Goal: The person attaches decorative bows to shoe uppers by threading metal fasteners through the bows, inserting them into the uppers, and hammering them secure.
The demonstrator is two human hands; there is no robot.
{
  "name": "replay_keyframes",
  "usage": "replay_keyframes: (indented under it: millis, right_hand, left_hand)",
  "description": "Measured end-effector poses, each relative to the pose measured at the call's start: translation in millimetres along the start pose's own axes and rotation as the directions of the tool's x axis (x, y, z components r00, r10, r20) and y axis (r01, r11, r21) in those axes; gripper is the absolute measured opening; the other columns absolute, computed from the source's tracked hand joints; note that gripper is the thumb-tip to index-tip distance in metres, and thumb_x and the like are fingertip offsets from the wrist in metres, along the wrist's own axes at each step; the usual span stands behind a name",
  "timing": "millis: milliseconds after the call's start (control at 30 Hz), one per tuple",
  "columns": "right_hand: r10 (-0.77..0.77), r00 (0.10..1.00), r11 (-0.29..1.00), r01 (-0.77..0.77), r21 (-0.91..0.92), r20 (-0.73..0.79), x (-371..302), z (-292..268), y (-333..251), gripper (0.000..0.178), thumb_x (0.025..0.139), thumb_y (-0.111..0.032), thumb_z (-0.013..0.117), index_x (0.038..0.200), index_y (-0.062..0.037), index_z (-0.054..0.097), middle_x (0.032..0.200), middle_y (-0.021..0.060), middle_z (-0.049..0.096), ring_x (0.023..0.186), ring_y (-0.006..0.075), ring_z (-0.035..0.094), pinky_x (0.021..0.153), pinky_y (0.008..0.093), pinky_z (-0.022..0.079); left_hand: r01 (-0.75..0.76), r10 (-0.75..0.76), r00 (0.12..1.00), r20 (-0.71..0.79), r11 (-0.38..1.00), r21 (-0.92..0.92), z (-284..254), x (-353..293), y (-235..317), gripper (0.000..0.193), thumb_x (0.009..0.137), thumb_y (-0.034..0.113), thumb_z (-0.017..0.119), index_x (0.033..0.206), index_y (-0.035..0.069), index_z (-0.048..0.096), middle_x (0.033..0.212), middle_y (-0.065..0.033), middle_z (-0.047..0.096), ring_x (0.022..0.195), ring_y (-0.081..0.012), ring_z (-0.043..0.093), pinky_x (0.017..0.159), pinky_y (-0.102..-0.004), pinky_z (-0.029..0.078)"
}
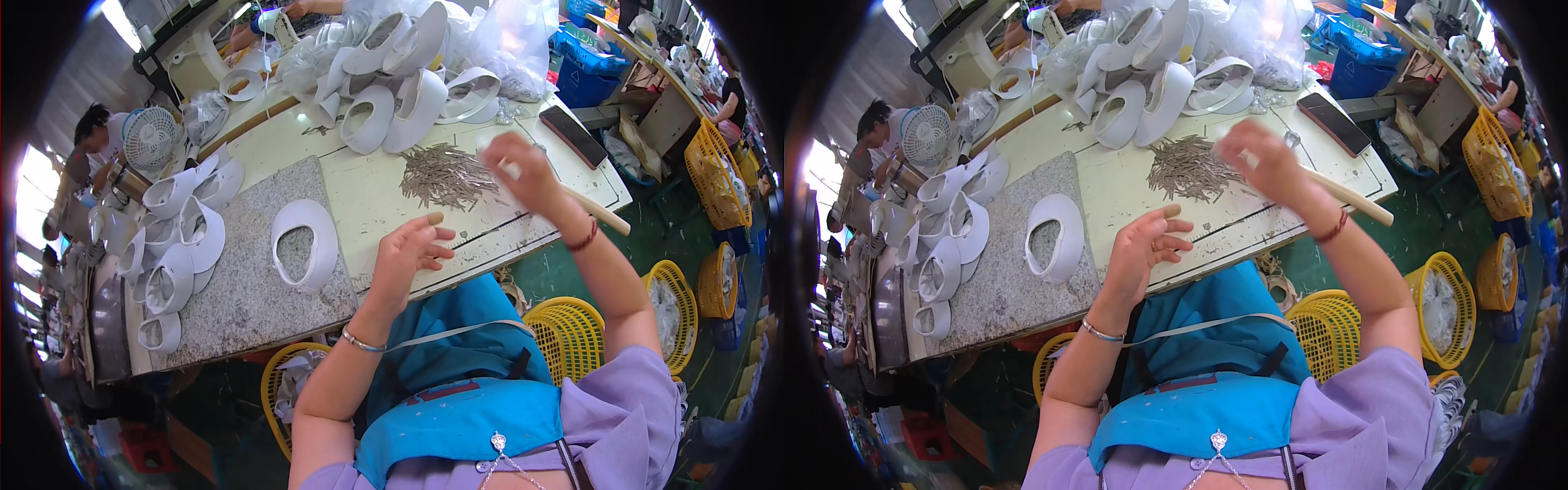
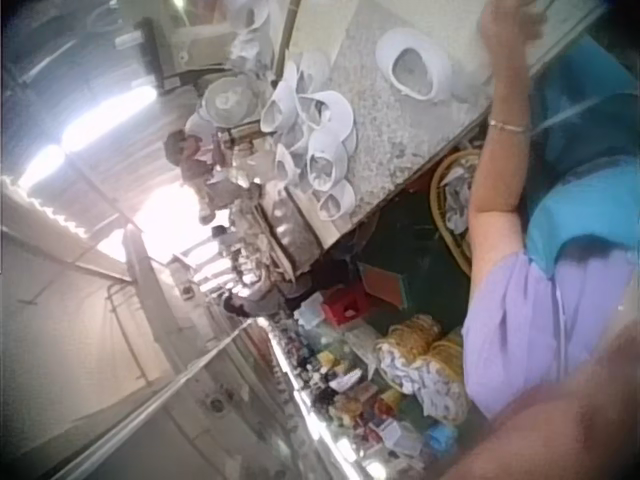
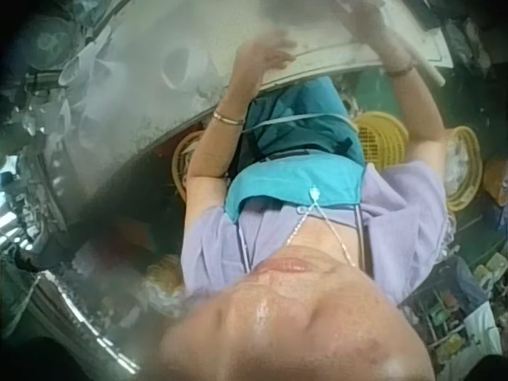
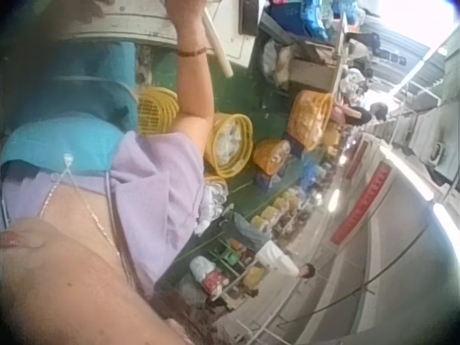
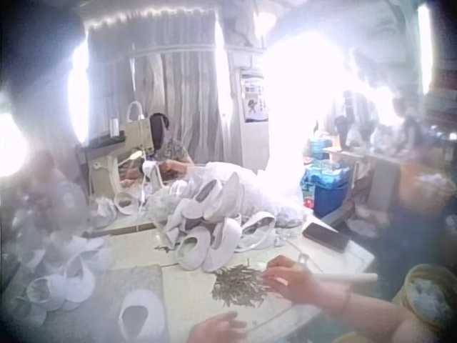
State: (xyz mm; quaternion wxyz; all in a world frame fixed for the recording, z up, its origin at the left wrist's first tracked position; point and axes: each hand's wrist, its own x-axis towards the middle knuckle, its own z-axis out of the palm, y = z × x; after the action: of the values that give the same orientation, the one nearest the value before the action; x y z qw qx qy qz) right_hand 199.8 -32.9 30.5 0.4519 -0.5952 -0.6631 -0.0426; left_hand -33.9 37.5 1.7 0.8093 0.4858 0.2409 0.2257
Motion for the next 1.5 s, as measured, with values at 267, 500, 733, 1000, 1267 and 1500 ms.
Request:
replay_keyframes:
  millis: [267,500,733,1000,1267,1500]
  right_hand:
    - [-0.218,0.957,0.975,0.221,0.005,0.189,-15.4,20.1,-38.1,0.014,0.074,-0.008,0.069,0.087,-0.0056,0.065,0.091,0.0103,0.061,0.083,0.0282,0.060,0.070,0.0357,0.049]
    - [0.226,0.951,0.831,-0.076,-0.551,0.209,-10.1,38.8,4.6,0.016,0.083,-0.021,0.059,0.080,-0.0064,0.065,0.084,0.0096,0.059,0.083,0.0288,0.057,0.078,0.0391,0.043]
    - [0.303,0.949,0.888,-0.246,-0.388,0.091,-9.9,45.5,6.1,0.016,0.084,-0.021,0.056,0.083,-0.0070,0.065,0.084,0.0093,0.060,0.084,0.0284,0.058,0.080,0.0403,0.042]
    - [0.239,0.957,0.924,-0.174,-0.340,0.161,-8.8,46.3,3.8,0.015,0.086,-0.019,0.055,0.087,-0.0066,0.064,0.086,0.0107,0.059,0.085,0.0302,0.058,0.076,0.0393,0.045]
    - [0.256,0.960,0.958,-0.236,-0.165,0.112,-9.8,46.3,4.0,0.014,0.085,-0.017,0.057,0.090,-0.0056,0.064,0.086,0.0119,0.061,0.084,0.0309,0.059,0.073,0.0386,0.046]
    - [0.302,0.949,0.952,-0.297,-0.073,0.088,-9.6,42.9,-4.0,0.013,0.083,-0.013,0.060,0.089,-0.0029,0.064,0.081,0.0113,0.063,0.073,0.0266,0.060,0.066,0.0351,0.047]
  left_hand:
    - [0.028,-0.027,1.000,0.004,0.995,-0.093,-5.4,3.1,-5.2,0.030,0.092,0.012,0.047,0.118,-0.004,0.051,0.097,-0.0142,0.065,0.080,-0.0214,0.067,0.058,-0.0259,0.053]
    - [-0.008,-0.001,0.998,-0.059,0.988,-0.152,-8.1,-9.7,-2.5,0.029,0.092,0.010,0.046,0.116,-0.004,0.052,0.096,-0.0151,0.065,0.074,-0.0200,0.066,0.056,-0.0258,0.054]
    - [0.009,-0.022,0.997,-0.068,0.982,-0.187,-13.3,-13.1,-2.0,0.029,0.091,0.010,0.046,0.115,-0.004,0.053,0.095,-0.0148,0.065,0.073,-0.0196,0.066,0.056,-0.0256,0.053]
    - [-0.018,0.005,0.998,-0.064,0.979,-0.201,-12.8,-12.5,-4.2,0.029,0.091,0.010,0.046,0.115,-0.004,0.053,0.094,-0.0146,0.065,0.073,-0.0196,0.066,0.056,-0.0257,0.053]
    - [-0.033,0.020,0.997,-0.071,0.983,-0.180,-13.2,-11.8,-6.2,0.029,0.091,0.009,0.046,0.116,-0.003,0.053,0.095,-0.0144,0.065,0.074,-0.0201,0.066,0.056,-0.0259,0.053]
    - [-0.053,0.037,0.996,-0.087,0.981,-0.187,-13.5,-12.4,-9.8,0.028,0.091,0.010,0.046,0.115,-0.003,0.054,0.094,-0.0140,0.065,0.074,-0.0202,0.066,0.056,-0.0262,0.054]
